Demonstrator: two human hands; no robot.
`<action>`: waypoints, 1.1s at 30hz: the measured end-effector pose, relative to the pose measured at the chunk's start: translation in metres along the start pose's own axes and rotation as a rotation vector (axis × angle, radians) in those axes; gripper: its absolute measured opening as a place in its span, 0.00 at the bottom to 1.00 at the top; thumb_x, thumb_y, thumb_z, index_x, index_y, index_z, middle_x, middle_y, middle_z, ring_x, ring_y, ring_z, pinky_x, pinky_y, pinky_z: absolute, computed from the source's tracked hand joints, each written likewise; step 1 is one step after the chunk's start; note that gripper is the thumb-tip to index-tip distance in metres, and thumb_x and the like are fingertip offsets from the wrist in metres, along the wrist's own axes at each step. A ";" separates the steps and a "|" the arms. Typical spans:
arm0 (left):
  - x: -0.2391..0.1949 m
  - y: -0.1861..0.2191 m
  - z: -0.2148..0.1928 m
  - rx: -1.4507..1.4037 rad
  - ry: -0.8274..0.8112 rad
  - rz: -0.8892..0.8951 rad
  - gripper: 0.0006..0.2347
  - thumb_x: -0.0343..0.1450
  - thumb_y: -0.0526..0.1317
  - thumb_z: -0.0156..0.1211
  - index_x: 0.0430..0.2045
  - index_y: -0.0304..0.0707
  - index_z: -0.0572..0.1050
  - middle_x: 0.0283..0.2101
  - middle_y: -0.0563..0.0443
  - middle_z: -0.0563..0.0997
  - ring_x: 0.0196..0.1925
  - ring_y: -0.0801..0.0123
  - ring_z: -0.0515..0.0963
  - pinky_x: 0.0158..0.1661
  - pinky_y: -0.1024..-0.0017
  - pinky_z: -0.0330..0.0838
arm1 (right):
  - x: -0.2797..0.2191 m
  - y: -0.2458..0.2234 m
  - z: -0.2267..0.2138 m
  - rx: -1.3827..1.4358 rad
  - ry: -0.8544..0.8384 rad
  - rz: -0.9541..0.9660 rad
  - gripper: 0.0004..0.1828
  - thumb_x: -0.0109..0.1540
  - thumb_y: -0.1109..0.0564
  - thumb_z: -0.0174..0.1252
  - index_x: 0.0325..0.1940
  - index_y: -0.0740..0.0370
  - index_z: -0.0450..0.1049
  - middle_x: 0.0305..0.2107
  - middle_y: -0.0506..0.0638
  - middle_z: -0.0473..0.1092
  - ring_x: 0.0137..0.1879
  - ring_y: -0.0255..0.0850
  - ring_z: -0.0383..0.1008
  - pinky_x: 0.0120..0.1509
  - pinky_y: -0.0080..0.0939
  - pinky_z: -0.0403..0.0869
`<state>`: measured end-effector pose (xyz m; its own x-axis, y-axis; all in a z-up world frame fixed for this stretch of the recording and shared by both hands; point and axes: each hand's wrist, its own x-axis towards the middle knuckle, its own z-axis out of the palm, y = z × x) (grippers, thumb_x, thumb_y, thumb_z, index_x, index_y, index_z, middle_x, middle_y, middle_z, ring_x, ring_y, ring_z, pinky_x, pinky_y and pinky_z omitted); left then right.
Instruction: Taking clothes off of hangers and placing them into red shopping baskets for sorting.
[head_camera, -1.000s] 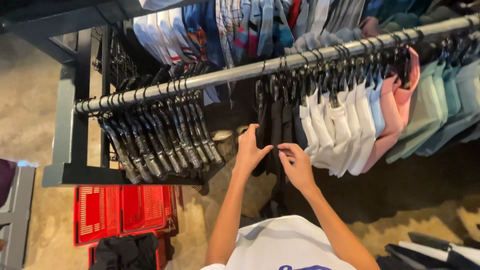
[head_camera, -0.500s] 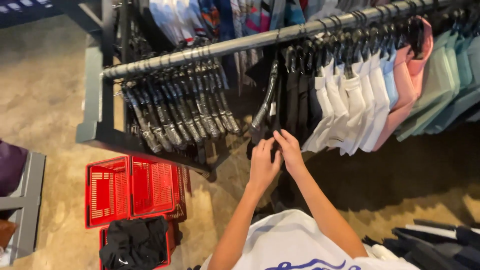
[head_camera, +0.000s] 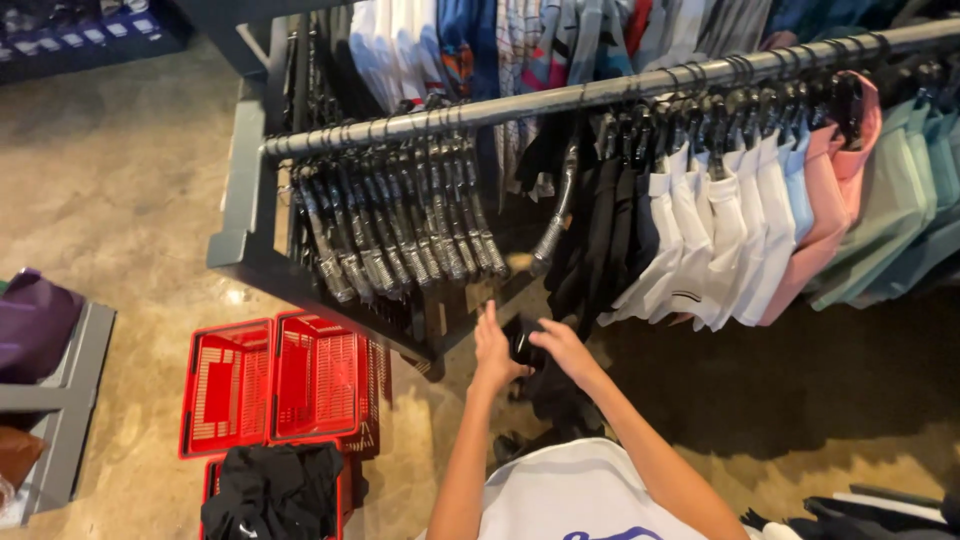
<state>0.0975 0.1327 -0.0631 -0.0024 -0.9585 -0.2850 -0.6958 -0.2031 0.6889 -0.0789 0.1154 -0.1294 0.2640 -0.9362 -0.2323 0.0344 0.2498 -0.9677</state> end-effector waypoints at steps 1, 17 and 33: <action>0.005 -0.029 0.009 -0.004 0.008 -0.007 0.63 0.46 0.31 0.83 0.74 0.44 0.37 0.73 0.33 0.44 0.74 0.41 0.48 0.68 0.56 0.51 | -0.009 -0.010 0.008 -0.004 -0.011 0.001 0.20 0.62 0.54 0.58 0.56 0.67 0.71 0.43 0.46 0.77 0.49 0.33 0.74 0.56 0.34 0.71; -0.186 -0.195 -0.117 -1.124 0.294 0.011 0.22 0.67 0.33 0.69 0.56 0.30 0.73 0.47 0.51 0.81 0.47 0.73 0.78 0.48 0.72 0.74 | -0.068 -0.153 0.230 -0.398 -0.715 -0.320 0.14 0.59 0.66 0.63 0.45 0.69 0.67 0.35 0.55 0.67 0.41 0.39 0.67 0.48 0.38 0.74; -0.244 -0.264 -0.267 -0.347 1.301 -0.027 0.22 0.61 0.23 0.58 0.52 0.26 0.74 0.54 0.34 0.80 0.59 0.48 0.80 0.60 0.63 0.71 | -0.018 -0.183 0.503 -0.349 -0.927 -0.996 0.50 0.41 0.55 0.76 0.60 0.81 0.60 0.46 0.66 0.66 0.54 0.56 0.68 0.58 0.50 0.68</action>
<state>0.4732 0.3663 0.0024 0.8215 -0.4064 0.4000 -0.4677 -0.0790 0.8803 0.3952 0.2116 0.1012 0.8070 -0.1465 0.5721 0.3791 -0.6142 -0.6921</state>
